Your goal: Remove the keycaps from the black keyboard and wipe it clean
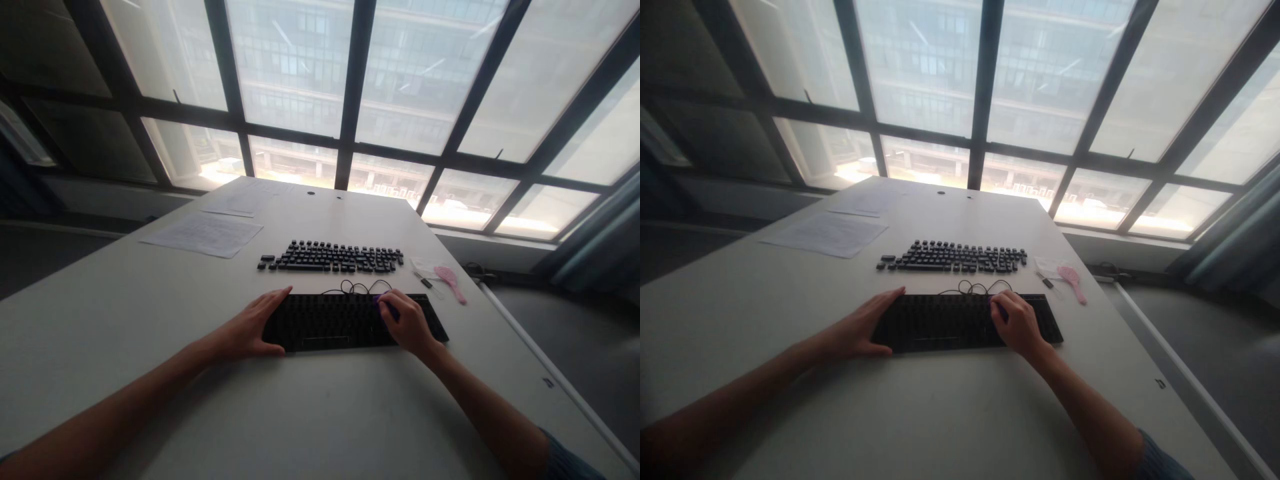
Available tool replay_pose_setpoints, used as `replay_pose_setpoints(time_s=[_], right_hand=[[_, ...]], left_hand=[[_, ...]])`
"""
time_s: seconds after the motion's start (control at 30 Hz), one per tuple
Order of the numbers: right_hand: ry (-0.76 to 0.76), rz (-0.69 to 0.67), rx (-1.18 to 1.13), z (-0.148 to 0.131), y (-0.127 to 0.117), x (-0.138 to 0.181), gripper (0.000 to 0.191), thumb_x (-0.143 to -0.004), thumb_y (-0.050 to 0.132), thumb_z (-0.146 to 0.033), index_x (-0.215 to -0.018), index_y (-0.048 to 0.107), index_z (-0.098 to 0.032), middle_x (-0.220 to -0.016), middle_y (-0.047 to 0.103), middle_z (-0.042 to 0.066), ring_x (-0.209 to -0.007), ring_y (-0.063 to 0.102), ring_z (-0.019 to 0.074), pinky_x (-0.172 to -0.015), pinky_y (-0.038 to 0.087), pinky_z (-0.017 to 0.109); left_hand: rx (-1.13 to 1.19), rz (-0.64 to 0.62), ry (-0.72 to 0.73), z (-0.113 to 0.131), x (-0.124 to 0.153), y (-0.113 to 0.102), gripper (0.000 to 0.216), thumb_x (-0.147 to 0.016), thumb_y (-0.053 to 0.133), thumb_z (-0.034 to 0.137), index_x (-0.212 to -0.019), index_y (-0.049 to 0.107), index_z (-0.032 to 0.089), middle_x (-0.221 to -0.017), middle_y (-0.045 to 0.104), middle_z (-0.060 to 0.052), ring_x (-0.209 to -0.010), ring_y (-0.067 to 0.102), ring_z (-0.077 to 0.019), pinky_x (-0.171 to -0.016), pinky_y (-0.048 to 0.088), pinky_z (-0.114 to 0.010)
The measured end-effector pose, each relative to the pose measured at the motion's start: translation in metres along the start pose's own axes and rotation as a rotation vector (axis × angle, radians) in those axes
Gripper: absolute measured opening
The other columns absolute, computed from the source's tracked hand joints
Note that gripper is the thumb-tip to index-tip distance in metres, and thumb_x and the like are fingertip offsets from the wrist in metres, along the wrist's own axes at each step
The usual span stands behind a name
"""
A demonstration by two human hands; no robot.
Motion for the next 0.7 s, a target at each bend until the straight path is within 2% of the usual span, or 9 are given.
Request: replay_pose_setpoints(time_s=[0.1,0.17,0.23,0.3,0.37,0.43,0.5,0.6,0.7], right_hand=[[0.059,0.173,-0.084,0.022,-0.025,0.006,0.016,-0.096,0.049,-0.024,-0.097,0.065,-0.020,-0.092,0.067,0.006,-0.087,0.063,0.0218,-0.082,0.050,0.034],[0.071,0.196,-0.118,0.023,-0.026,0.010,0.019,-0.095,0.051,-0.024,-0.109,0.063,-0.021,-0.101,0.067,0.008,-0.094,0.063,0.0234,-0.086,0.051,0.037],[0.025,0.114,-0.159,0.010,-0.012,0.011,0.026,-0.095,0.052,-0.022,-0.119,0.061,-0.021,-0.109,0.066,0.009,-0.101,0.062,0.0240,-0.091,0.050,0.039],[-0.097,-0.043,-0.182,-0.016,0.010,0.013,0.030,-0.094,0.054,-0.021,-0.124,0.060,-0.022,-0.118,0.063,0.010,-0.110,0.059,0.0249,-0.096,0.049,0.040],[-0.218,-0.198,-0.132,-0.038,0.031,0.019,0.033,-0.092,0.060,-0.021,-0.124,0.062,-0.024,-0.128,0.060,0.010,-0.118,0.054,0.0277,-0.100,0.046,0.045],[-0.271,-0.261,-0.063,-0.044,0.040,0.021,0.034,-0.089,0.062,-0.017,-0.122,0.065,-0.025,-0.128,0.061,0.009,-0.116,0.054,0.0288,-0.098,0.046,0.047],[-0.264,-0.242,-0.058,-0.037,0.036,0.019,0.034,-0.086,0.058,-0.008,-0.116,0.067,-0.023,-0.120,0.064,0.009,-0.107,0.058,0.0257,-0.093,0.050,0.043],[-0.158,-0.129,-0.067,-0.008,0.009,0.009,0.030,-0.081,0.056,-0.004,-0.102,0.069,-0.020,-0.107,0.066,0.008,-0.100,0.061,0.0232,-0.089,0.051,0.039],[-0.059,-0.148,0.036,0.017,-0.009,0.006,0.023,-0.080,0.057,-0.005,-0.089,0.070,-0.020,-0.098,0.067,0.006,-0.092,0.062,0.0225,-0.086,0.051,0.039]], left_hand=[[0.014,-0.020,-0.013,0.000,0.000,0.002,0.119,-0.072,0.077,0.060,-0.159,0.002,0.028,-0.158,0.027,-0.016,-0.143,0.031,-0.0387,-0.117,0.031,-0.053],[0.025,-0.023,-0.020,0.000,0.000,0.001,0.119,-0.072,0.077,0.059,-0.158,0.002,0.029,-0.158,0.027,-0.015,-0.143,0.031,-0.0387,-0.117,0.031,-0.053],[0.031,-0.022,-0.023,0.000,0.000,0.001,0.118,-0.073,0.077,0.059,-0.158,0.001,0.029,-0.158,0.026,-0.015,-0.143,0.031,-0.0387,-0.117,0.031,-0.053],[0.029,-0.020,-0.018,0.001,-0.001,0.000,0.118,-0.073,0.077,0.058,-0.158,0.001,0.029,-0.158,0.027,-0.015,-0.143,0.031,-0.0389,-0.117,0.031,-0.053],[0.024,-0.020,-0.008,0.002,-0.001,0.000,0.118,-0.073,0.077,0.058,-0.158,0.000,0.029,-0.158,0.027,-0.016,-0.143,0.031,-0.0389,-0.117,0.030,-0.054],[0.022,-0.019,0.003,0.003,-0.001,-0.001,0.118,-0.074,0.077,0.058,-0.158,0.001,0.028,-0.158,0.027,-0.016,-0.143,0.031,-0.0390,-0.117,0.030,-0.053],[0.022,-0.015,0.002,0.003,-0.001,-0.001,0.117,-0.074,0.076,0.058,-0.159,0.002,0.028,-0.158,0.028,-0.016,-0.143,0.031,-0.0392,-0.117,0.031,-0.053],[0.024,-0.013,-0.010,0.003,-0.001,-0.001,0.116,-0.074,0.076,0.058,-0.159,0.003,0.028,-0.158,0.028,-0.015,-0.143,0.032,-0.0392,-0.117,0.031,-0.053],[0.029,-0.021,-0.021,0.002,-0.001,-0.001,0.117,-0.074,0.076,0.059,-0.159,0.003,0.028,-0.159,0.027,-0.015,-0.143,0.032,-0.0385,-0.117,0.031,-0.052]])
Point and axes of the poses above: each hand's wrist, its own x-axis away from the middle knuckle, its own y-axis out of the palm, z = x × y, the point moved 10 cm from there along -x, towards the middle knuckle
